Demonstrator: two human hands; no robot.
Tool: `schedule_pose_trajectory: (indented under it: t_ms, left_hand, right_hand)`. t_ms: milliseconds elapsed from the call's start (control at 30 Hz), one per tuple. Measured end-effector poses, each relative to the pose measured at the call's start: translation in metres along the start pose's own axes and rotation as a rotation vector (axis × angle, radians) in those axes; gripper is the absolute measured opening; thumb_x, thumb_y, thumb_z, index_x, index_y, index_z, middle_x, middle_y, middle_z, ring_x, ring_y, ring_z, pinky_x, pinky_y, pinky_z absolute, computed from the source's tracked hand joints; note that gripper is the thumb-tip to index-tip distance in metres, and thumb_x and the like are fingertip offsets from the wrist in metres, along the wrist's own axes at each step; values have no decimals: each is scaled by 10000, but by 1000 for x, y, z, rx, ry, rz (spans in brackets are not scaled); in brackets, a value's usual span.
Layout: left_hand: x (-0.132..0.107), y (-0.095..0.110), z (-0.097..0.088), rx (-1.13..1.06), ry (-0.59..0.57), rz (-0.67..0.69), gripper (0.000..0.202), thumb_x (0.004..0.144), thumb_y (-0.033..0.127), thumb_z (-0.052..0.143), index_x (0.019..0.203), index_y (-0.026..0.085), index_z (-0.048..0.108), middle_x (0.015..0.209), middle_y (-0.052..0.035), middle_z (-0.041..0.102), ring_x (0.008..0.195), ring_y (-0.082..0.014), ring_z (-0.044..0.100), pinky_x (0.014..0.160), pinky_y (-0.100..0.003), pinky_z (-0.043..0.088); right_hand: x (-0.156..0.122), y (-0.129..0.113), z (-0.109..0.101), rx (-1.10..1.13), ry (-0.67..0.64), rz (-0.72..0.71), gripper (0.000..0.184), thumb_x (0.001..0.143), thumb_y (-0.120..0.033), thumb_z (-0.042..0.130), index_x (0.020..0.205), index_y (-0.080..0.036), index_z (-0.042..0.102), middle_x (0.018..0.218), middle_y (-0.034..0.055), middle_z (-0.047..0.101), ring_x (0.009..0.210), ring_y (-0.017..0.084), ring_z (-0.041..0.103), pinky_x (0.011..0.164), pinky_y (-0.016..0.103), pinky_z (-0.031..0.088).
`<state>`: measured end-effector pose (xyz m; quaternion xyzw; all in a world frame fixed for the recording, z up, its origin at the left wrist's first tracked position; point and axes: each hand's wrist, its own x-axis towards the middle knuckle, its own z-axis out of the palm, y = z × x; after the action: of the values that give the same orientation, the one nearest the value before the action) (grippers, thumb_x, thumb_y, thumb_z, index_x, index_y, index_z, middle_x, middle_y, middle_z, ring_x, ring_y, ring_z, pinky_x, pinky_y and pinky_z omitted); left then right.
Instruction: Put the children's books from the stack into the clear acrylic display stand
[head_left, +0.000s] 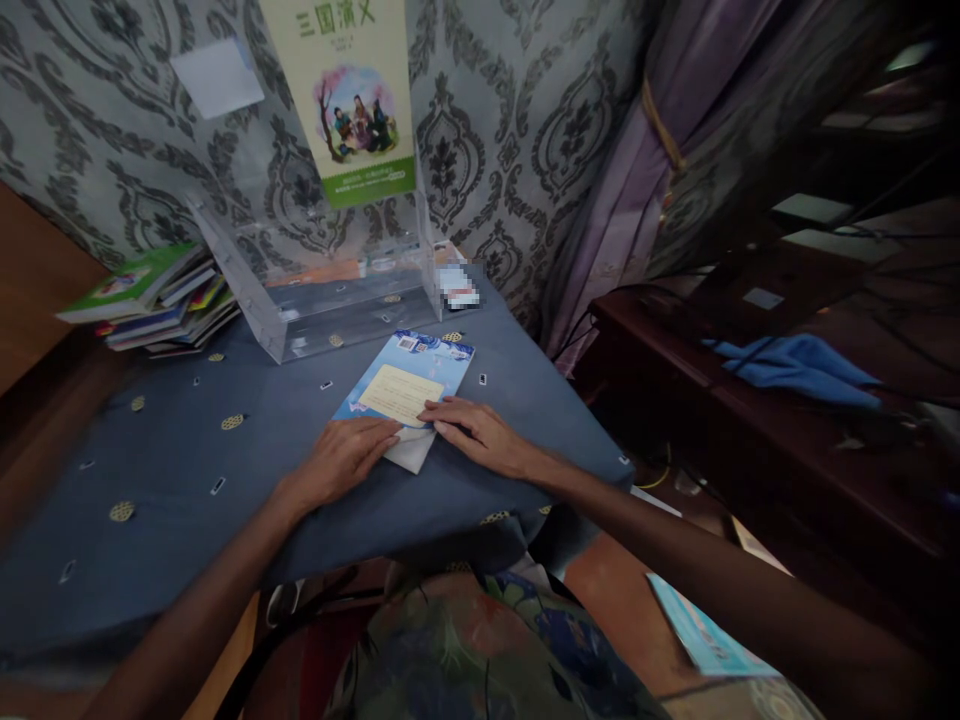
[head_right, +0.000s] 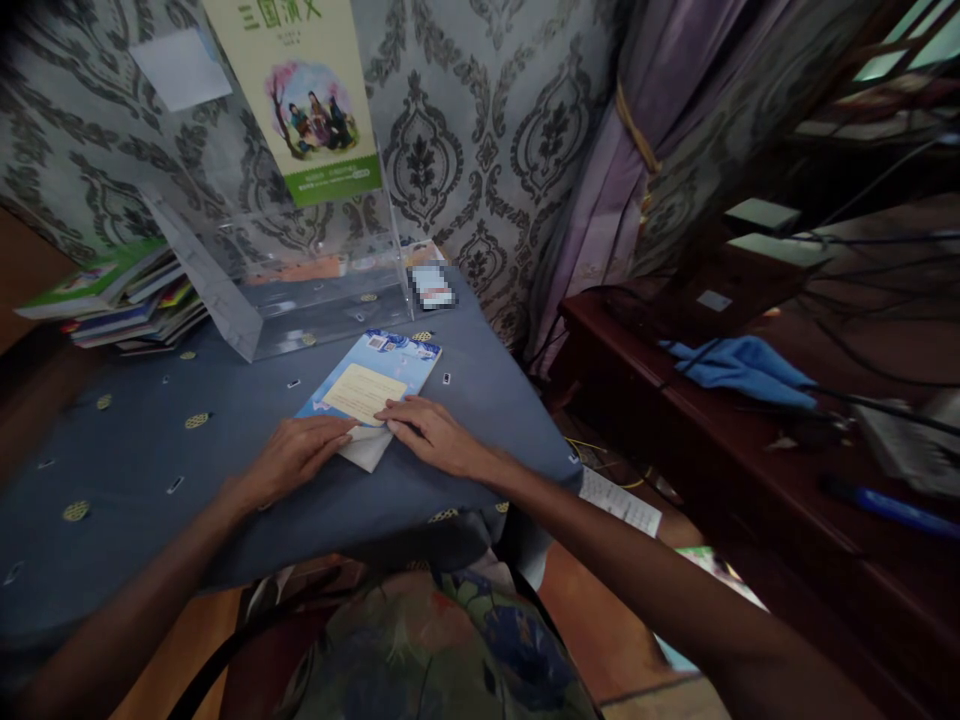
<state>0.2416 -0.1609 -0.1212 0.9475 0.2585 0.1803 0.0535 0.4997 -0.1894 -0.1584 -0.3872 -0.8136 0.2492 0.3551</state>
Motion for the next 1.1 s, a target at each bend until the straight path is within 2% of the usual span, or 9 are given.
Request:
schedule_pose_trajectory:
  t_ms: [333,500,633,800,967,1100]
  left_hand:
    - [-3,-1,2,-21,-16,-11,360,1035,313,389,1218,199,678,1186,-86,730,1071,-224,704,907,-372,580]
    - [-7,5,5,52,-26,62,348,1037,317,400,1173,175,687,1199,-107,719,1093,-220,694,929,-382,581]
    - [-13,6,8,88,-12,96,344,1021,370,450,1206,173,663,1257,-129,684,1160,-242,659,986,-420,554]
    - [-9,-6,10,70,-18,-1,328,990,410,513,1199,200,653,1287,-117,664,1216,-259,615,1018,-451,519]
    - [-2,-22,24,226,103,-272,393,1001,382,458,1277,132,585,1346,-210,591,1246,-336,570,992,-545,502]
    - [6,-34,33,195,170,-312,316,988,348,469,1192,173,634,1272,-155,652,1195,-297,606,1008,-514,500]
  right_hand:
    - [-3,-11,0,-70,-63,-34,345,1012,-313,465,1305,-255,637,1291,79,684,1328,242,537,1133,524,384]
    - [-7,-16,1,-169,-117,-94,329,1017,-309,465,1257,-236,678,1337,126,646,1359,262,502,1137,538,372]
    - [-10,-18,3,-265,-153,-173,298,997,-307,518,1235,-273,695,1380,122,603,1386,275,465,1156,559,339]
    - [-13,-19,3,-319,-161,-189,303,985,-292,542,1255,-283,680,1410,116,574,1387,257,460,1167,525,340]
    - [-14,-20,0,-345,-182,-203,322,992,-281,516,1274,-272,671,1401,124,583,1371,262,472,1147,505,363]
    - [-13,-33,0,-408,-204,-207,331,991,-278,503,1287,-277,653,1356,116,607,1304,276,507,1090,491,403]
